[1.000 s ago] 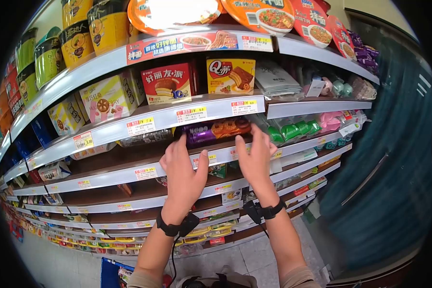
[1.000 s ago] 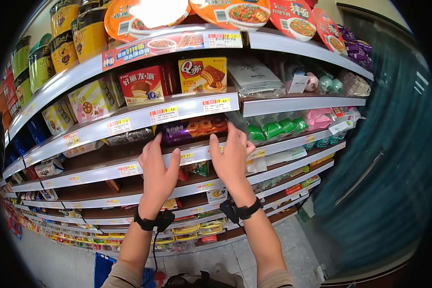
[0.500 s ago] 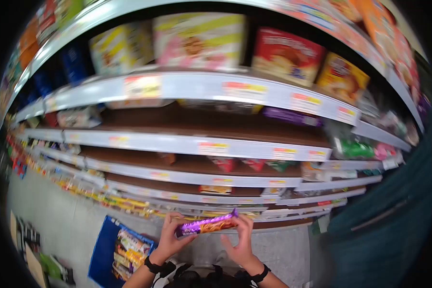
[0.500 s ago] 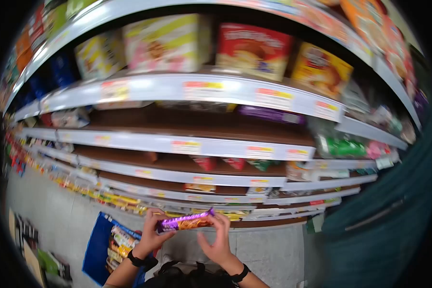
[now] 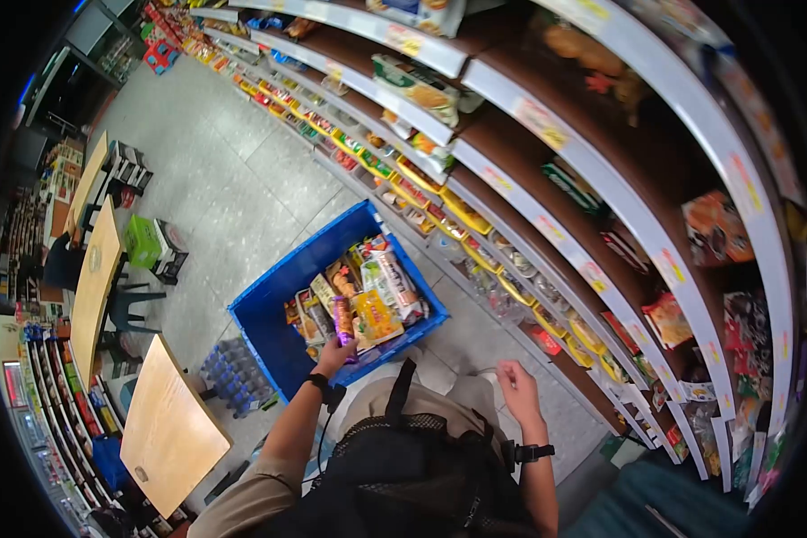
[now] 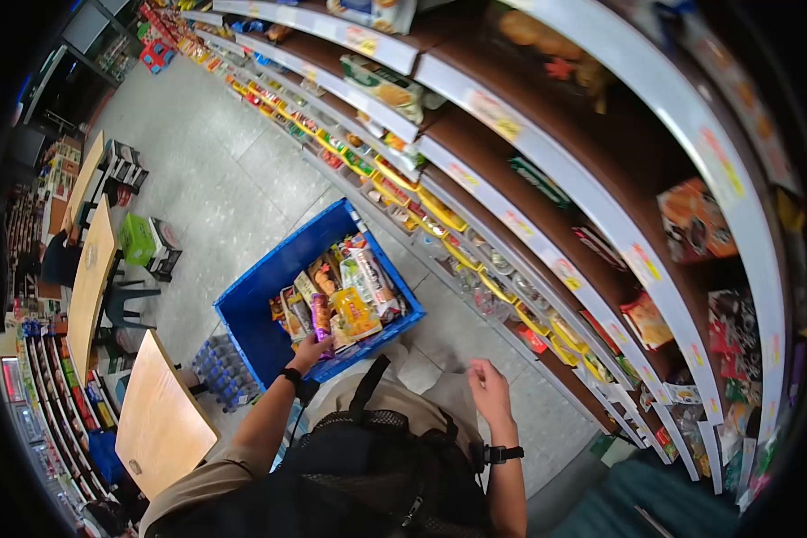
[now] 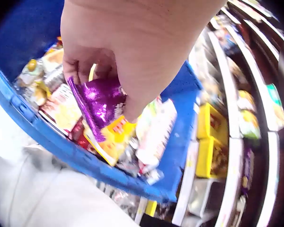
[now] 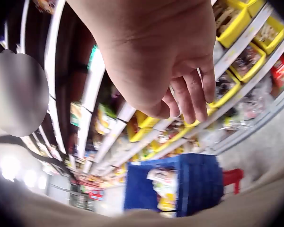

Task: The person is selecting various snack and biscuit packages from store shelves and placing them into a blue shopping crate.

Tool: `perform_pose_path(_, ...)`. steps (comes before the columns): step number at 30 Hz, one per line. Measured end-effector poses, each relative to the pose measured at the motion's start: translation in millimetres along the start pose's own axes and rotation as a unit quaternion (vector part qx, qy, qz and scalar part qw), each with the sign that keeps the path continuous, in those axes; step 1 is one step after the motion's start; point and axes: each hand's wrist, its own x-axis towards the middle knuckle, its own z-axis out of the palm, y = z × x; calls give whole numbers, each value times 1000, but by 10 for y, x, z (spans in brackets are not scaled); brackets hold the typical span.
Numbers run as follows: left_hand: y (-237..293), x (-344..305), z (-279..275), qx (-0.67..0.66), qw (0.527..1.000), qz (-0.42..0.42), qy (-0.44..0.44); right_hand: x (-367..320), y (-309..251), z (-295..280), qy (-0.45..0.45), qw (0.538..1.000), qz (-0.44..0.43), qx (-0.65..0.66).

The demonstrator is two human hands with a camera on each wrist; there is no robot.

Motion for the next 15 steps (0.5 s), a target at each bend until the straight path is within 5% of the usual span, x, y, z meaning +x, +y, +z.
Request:
perform_pose_path(4,-474,415,-425,-118,992,-46,-17,-322,1067,377,-60,982,99,-151)
perform_pose_path(6,-593,636,-551,-42,989,-139,-6,-618,1547,462,-108,969,209,-82)
perform_pose_path(8,-850,900,-527,-116,989,-89,-2,-846,1585,473,-126,952,258,-108)
perform_pose_path(11,-649,1001,-402,-4,983,-149,107,-1216,1599,404,-64,945,317,-52)
perform_pose_path(15,-1089,1522,-169,42,974,-140,173,-1444,1874,314,8,920,384,75)
